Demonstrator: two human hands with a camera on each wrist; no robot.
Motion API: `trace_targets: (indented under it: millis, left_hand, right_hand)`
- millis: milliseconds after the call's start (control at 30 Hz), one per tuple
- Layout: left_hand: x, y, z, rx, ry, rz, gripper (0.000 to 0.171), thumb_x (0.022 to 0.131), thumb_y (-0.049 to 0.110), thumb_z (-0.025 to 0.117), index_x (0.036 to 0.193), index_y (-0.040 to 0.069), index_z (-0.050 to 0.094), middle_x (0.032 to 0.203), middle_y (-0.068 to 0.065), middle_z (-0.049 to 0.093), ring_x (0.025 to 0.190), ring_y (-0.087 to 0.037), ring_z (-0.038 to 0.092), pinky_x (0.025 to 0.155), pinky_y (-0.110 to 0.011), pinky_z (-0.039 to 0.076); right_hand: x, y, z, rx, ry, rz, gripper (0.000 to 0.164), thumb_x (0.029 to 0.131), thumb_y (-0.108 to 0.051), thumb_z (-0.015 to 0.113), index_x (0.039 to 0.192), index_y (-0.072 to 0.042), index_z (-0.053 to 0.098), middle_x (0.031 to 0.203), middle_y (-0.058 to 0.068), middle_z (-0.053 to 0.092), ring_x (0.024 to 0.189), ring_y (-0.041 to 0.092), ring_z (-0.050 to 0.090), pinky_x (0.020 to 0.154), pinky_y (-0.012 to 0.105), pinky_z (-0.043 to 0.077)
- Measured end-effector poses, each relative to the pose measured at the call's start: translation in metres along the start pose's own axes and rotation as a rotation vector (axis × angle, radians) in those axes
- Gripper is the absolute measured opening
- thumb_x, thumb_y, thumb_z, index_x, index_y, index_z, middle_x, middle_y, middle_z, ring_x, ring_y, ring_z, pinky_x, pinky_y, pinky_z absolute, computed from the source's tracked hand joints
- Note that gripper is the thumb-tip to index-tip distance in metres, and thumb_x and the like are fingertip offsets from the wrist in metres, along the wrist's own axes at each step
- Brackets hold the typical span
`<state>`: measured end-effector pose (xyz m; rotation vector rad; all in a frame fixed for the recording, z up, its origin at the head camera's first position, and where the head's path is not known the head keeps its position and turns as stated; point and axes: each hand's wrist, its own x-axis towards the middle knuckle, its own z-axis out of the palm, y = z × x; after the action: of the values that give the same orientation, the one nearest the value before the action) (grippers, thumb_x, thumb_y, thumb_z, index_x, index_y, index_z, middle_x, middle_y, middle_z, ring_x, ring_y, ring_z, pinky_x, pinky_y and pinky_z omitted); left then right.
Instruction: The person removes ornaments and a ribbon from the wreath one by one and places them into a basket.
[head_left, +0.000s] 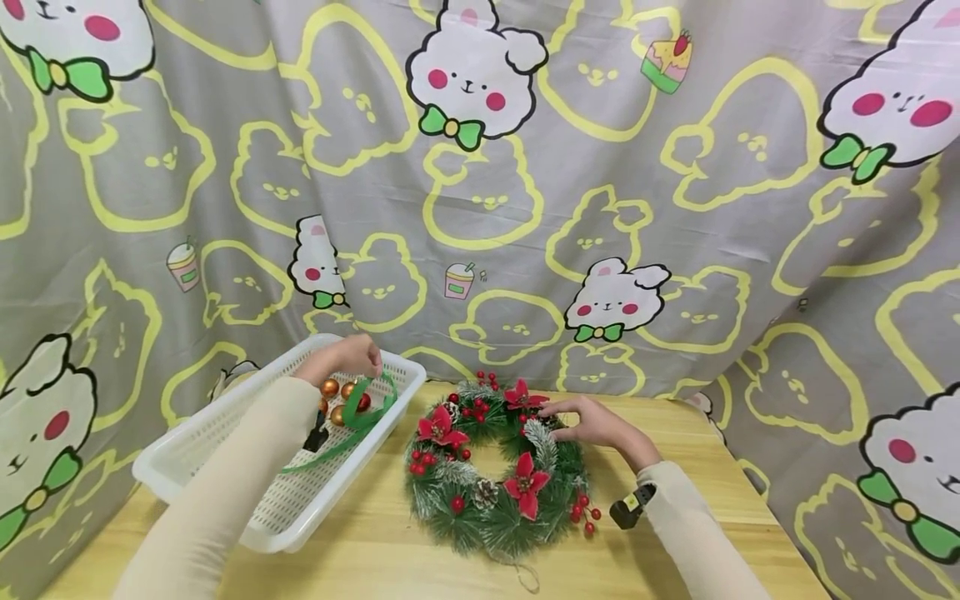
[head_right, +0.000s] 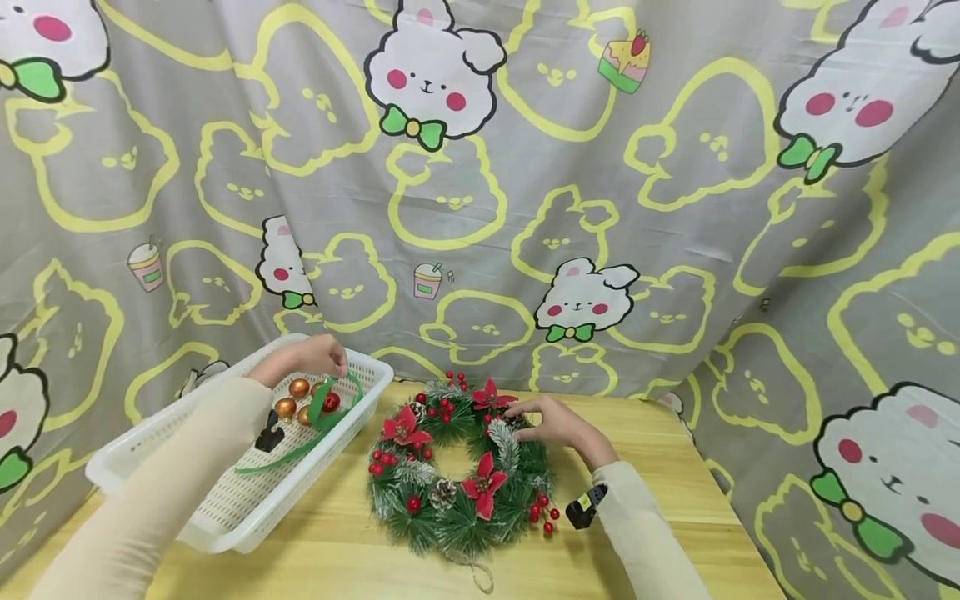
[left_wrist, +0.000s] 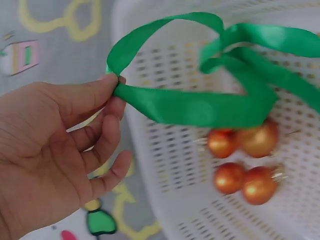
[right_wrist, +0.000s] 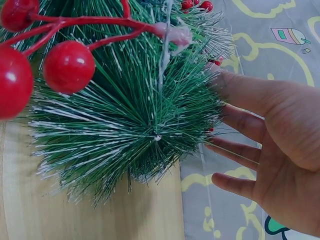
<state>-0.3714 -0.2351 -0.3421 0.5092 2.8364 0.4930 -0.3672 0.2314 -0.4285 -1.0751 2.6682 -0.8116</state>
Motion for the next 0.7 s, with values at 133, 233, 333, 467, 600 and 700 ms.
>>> trace_targets:
  millis: [133, 233, 333, 467, 600, 700]
  left_hand:
    - [0.006, -0.011, 0.024, -0.032, -0.023, -0.075, 0.036, 0.090, -0.002, 0.056, 0.059, 0.015, 0.051, 0.056, 0.005, 0.039, 0.053, -0.009, 0.030, 0.056, -0.025, 0.031]
    - [0.008, -0.017, 0.036, -0.039, -0.037, -0.147, 0.045, 0.090, -0.004, 0.056, 0.055, 0.020, 0.040, 0.053, 0.006, 0.029, 0.053, -0.009, 0.024, 0.055, -0.025, 0.026]
    - [0.009, -0.021, 0.043, -0.026, -0.048, -0.192, 0.048, 0.088, -0.005, 0.058, 0.053, 0.020, 0.037, 0.053, 0.005, 0.027, 0.053, -0.010, 0.021, 0.054, -0.026, 0.023]
    - [0.011, -0.022, 0.049, -0.008, -0.046, -0.195, 0.044, 0.085, -0.003, 0.067, 0.054, 0.018, 0.044, 0.053, 0.005, 0.033, 0.053, -0.010, 0.027, 0.054, -0.025, 0.027]
    - [0.014, -0.022, 0.054, -0.013, -0.044, -0.209, 0.028, 0.084, 0.005, 0.078, 0.064, 0.013, 0.059, 0.061, 0.005, 0.049, 0.057, -0.009, 0.041, 0.056, -0.025, 0.038]
    - [0.017, -0.024, 0.053, -0.065, -0.048, -0.189, 0.031, 0.091, 0.008, 0.069, 0.064, 0.014, 0.054, 0.061, 0.004, 0.045, 0.057, -0.010, 0.038, 0.058, -0.027, 0.036]
  right_hand:
    - [0.000, 0.000, 0.001, 0.004, 0.000, -0.005, 0.040, 0.093, -0.023, 0.075, 0.131, -0.012, 0.070, 0.139, 0.017, 0.064, 0.133, 0.041, 0.056, 0.100, 0.059, 0.050]
    - [0.000, 0.000, 0.001, 0.017, -0.002, -0.003, 0.040, 0.093, -0.023, 0.075, 0.132, -0.012, 0.070, 0.140, 0.018, 0.063, 0.133, 0.042, 0.055, 0.100, 0.061, 0.049]
    - [0.000, -0.001, 0.001, 0.008, -0.004, 0.002, 0.040, 0.093, -0.023, 0.075, 0.132, -0.013, 0.069, 0.139, 0.017, 0.064, 0.133, 0.042, 0.055, 0.100, 0.061, 0.049]
    - [-0.002, -0.001, 0.000, 0.005, 0.001, 0.013, 0.040, 0.093, -0.022, 0.075, 0.132, -0.013, 0.070, 0.139, 0.017, 0.064, 0.133, 0.041, 0.056, 0.098, 0.059, 0.050]
    - [-0.001, -0.001, 0.001, 0.022, 0.002, 0.022, 0.039, 0.093, -0.022, 0.075, 0.131, -0.013, 0.070, 0.139, 0.017, 0.064, 0.133, 0.041, 0.055, 0.099, 0.060, 0.050]
    - [0.000, -0.001, 0.001, 0.031, 0.000, 0.017, 0.039, 0.093, -0.020, 0.075, 0.132, -0.011, 0.069, 0.139, 0.018, 0.064, 0.134, 0.043, 0.054, 0.101, 0.061, 0.048]
